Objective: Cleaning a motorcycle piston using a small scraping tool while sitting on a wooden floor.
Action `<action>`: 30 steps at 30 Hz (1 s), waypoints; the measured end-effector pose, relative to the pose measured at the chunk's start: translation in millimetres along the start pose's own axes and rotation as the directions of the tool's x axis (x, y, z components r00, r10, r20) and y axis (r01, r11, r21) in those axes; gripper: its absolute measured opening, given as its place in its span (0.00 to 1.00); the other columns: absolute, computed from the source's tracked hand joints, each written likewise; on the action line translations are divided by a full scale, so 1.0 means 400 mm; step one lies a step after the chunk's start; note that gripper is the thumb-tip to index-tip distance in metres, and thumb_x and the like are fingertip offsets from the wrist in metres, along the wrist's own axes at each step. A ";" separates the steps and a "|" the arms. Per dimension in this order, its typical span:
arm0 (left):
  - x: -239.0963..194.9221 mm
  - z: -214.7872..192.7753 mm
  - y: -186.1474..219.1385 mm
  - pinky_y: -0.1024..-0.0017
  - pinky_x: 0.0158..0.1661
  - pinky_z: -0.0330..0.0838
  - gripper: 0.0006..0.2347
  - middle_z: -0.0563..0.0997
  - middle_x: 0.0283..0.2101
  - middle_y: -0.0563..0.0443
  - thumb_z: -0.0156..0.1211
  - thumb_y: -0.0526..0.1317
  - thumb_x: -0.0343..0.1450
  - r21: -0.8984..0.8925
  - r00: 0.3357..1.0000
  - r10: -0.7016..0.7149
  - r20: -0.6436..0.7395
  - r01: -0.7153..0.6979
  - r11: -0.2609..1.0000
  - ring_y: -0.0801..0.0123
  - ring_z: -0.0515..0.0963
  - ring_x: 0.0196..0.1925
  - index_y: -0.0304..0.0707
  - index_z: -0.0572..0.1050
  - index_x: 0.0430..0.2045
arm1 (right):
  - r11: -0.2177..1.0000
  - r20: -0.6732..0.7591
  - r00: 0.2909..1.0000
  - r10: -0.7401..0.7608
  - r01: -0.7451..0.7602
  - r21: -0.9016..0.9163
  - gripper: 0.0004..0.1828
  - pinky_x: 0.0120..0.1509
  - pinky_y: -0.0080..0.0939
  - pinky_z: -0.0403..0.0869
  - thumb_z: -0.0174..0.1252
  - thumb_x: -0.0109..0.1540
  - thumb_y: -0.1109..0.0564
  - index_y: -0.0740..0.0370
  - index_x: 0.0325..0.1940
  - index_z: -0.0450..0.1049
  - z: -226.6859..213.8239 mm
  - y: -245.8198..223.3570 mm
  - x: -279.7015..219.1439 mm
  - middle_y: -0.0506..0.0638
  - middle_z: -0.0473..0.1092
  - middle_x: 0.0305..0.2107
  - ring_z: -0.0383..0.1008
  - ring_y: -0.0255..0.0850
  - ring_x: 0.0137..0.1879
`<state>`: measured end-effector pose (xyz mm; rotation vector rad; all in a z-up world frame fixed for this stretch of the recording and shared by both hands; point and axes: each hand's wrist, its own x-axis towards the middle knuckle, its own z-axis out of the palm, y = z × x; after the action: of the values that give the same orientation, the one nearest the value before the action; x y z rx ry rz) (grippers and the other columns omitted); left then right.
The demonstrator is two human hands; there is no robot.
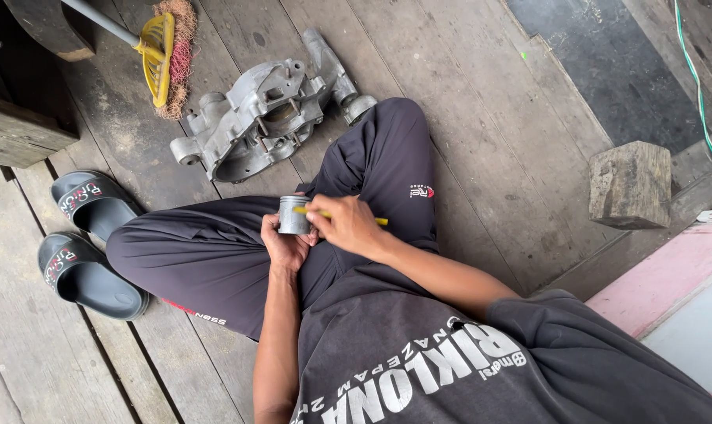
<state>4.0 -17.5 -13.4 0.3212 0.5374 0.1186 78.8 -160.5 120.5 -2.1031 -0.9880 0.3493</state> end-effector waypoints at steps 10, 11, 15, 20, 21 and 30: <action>-0.018 0.019 0.006 0.55 0.12 0.69 0.28 0.78 0.31 0.26 0.48 0.52 0.59 0.017 1.000 0.004 0.026 -0.005 1.000 0.41 0.73 0.14 0.27 0.75 0.45 | 1.000 0.007 1.000 -0.027 0.027 0.007 0.02 0.32 0.53 0.75 0.58 0.64 0.53 0.49 0.37 0.75 -0.020 -0.030 -0.007 0.55 0.75 0.21 0.79 0.58 0.31; -0.022 0.021 0.005 0.57 0.13 0.71 0.30 0.78 0.31 0.30 0.47 0.52 0.59 0.044 0.999 0.014 0.039 -0.016 0.999 0.45 0.74 0.16 0.28 0.73 0.50 | 0.999 0.042 0.998 -0.036 0.035 0.012 0.03 0.33 0.54 0.76 0.58 0.64 0.51 0.49 0.37 0.74 -0.019 -0.033 -0.014 0.55 0.76 0.22 0.79 0.58 0.33; -0.002 0.010 0.000 0.56 0.12 0.70 0.27 0.77 0.30 0.27 0.48 0.52 0.59 0.000 1.000 0.013 0.028 -0.013 1.000 0.42 0.73 0.15 0.28 0.75 0.45 | 1.000 0.013 1.000 0.023 -0.023 -0.008 0.03 0.34 0.54 0.76 0.56 0.65 0.50 0.47 0.39 0.74 -0.031 -0.008 0.012 0.53 0.76 0.23 0.80 0.57 0.33; -0.016 0.018 0.013 0.55 0.13 0.70 0.28 0.77 0.30 0.30 0.48 0.52 0.59 0.003 1.000 0.019 0.001 -0.019 1.000 0.45 0.72 0.14 0.26 0.74 0.46 | 0.999 0.072 0.997 -0.034 0.035 -0.020 0.04 0.36 0.58 0.76 0.58 0.64 0.49 0.47 0.37 0.74 0.003 -0.019 -0.004 0.56 0.76 0.24 0.79 0.59 0.36; -0.011 0.015 0.012 0.54 0.13 0.68 0.28 0.76 0.31 0.27 0.49 0.53 0.59 -0.008 1.000 0.016 -0.013 -0.016 1.000 0.43 0.70 0.15 0.25 0.74 0.44 | 1.000 0.077 0.997 -0.016 0.018 -0.026 0.05 0.37 0.60 0.76 0.58 0.64 0.48 0.47 0.38 0.74 0.002 -0.014 0.000 0.57 0.76 0.25 0.79 0.60 0.36; 0.009 -0.013 -0.003 0.53 0.12 0.65 0.25 0.74 0.29 0.27 0.50 0.53 0.59 -0.061 0.998 0.032 -0.048 -0.035 0.997 0.40 0.69 0.14 0.26 0.74 0.37 | 0.999 0.087 0.996 0.033 -0.035 0.021 0.03 0.34 0.54 0.76 0.58 0.64 0.51 0.48 0.38 0.75 -0.036 -0.023 0.011 0.55 0.76 0.21 0.79 0.58 0.32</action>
<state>4.4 -16.4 -19.9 0.2672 0.5742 0.1755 84.5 -161.3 137.3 -2.1012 -0.9937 0.4701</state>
